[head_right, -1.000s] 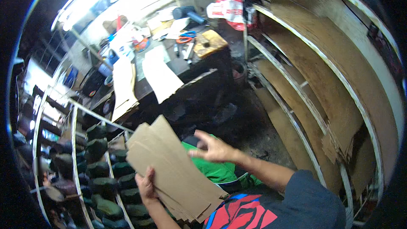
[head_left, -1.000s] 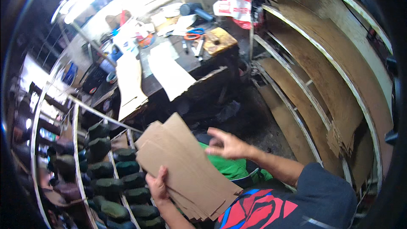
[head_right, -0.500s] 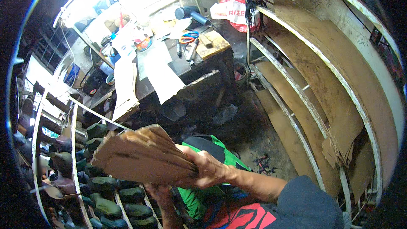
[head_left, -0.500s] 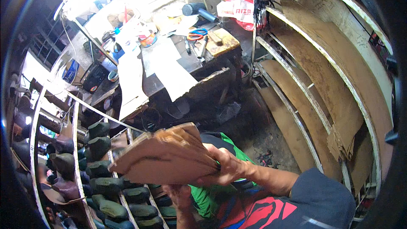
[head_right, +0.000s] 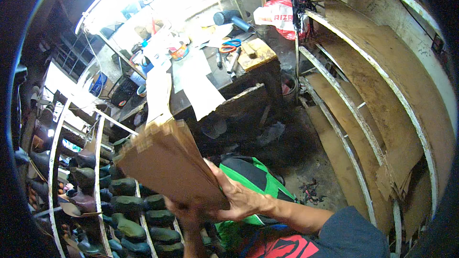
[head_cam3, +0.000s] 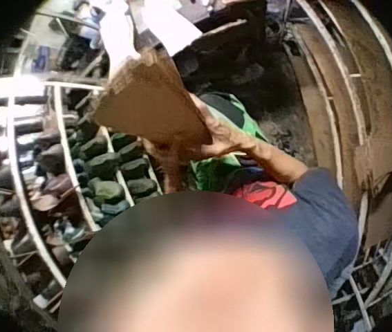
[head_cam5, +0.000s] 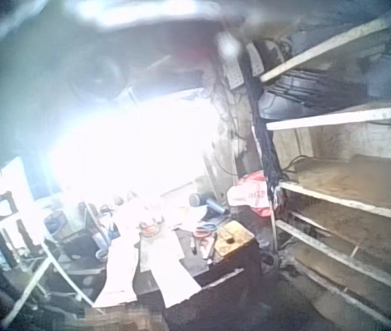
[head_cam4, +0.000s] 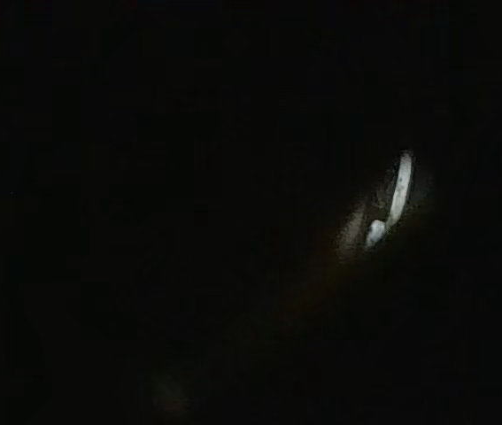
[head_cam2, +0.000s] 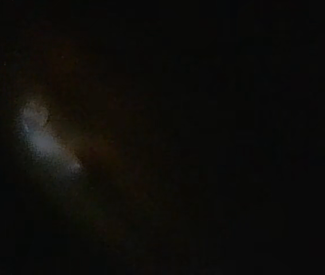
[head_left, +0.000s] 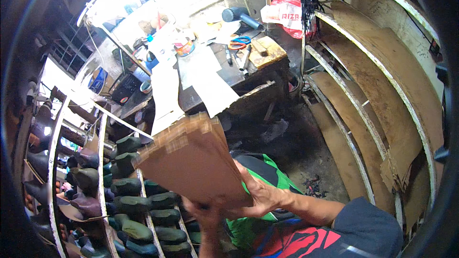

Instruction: The person sits on the floor and repeatedly picks up stacks of pre-cut cardboard pieces from a nearby shelf. They use a marker to write numbers on the pieces, then place them back on the shelf. The process is repeated multiple times with different stacks.

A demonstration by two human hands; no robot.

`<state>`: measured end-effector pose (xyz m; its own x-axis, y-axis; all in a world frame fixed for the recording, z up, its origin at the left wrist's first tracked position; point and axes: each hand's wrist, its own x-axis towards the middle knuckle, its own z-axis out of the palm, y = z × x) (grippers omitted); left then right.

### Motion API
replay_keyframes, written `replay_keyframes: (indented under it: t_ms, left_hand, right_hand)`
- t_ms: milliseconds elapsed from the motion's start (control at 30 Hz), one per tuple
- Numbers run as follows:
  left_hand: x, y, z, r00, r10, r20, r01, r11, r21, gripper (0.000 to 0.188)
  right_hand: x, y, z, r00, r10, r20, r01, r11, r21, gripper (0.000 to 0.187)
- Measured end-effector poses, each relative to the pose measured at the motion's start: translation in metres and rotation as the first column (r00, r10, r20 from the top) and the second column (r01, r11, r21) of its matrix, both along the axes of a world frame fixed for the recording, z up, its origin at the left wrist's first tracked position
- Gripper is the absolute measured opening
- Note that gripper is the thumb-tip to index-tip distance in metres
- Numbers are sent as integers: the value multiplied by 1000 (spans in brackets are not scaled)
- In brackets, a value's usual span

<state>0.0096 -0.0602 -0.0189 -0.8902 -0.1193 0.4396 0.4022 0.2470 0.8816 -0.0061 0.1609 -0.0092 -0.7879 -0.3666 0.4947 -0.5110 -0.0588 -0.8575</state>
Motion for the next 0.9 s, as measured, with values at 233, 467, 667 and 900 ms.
replay_keyframes:
  t_ms: [233, 467, 667, 900]
  left_hand:
    - [-205, -50, 137, 994, -59, 95, 54, 997, 52, 73]
    - [-428, -109, 122, 793, -186, 580, 82, 976, 200, 39]
    - [-490, -112, 68, 967, 26, 252, 143, 767, -626, 29]
    - [-465, -108, 100, 948, 130, 290, 91, 763, -640, 33]
  right_hand:
    - [-7, 74, -2, 927, -283, 245, 281, 959, 45, 70]
    - [39, 116, -66, 719, -449, 530, 395, 892, 221, 43]
    - [68, 131, -109, 787, -501, 360, 393, 857, 335, 36]
    - [78, 152, -110, 786, -595, 167, 458, 741, 491, 33]
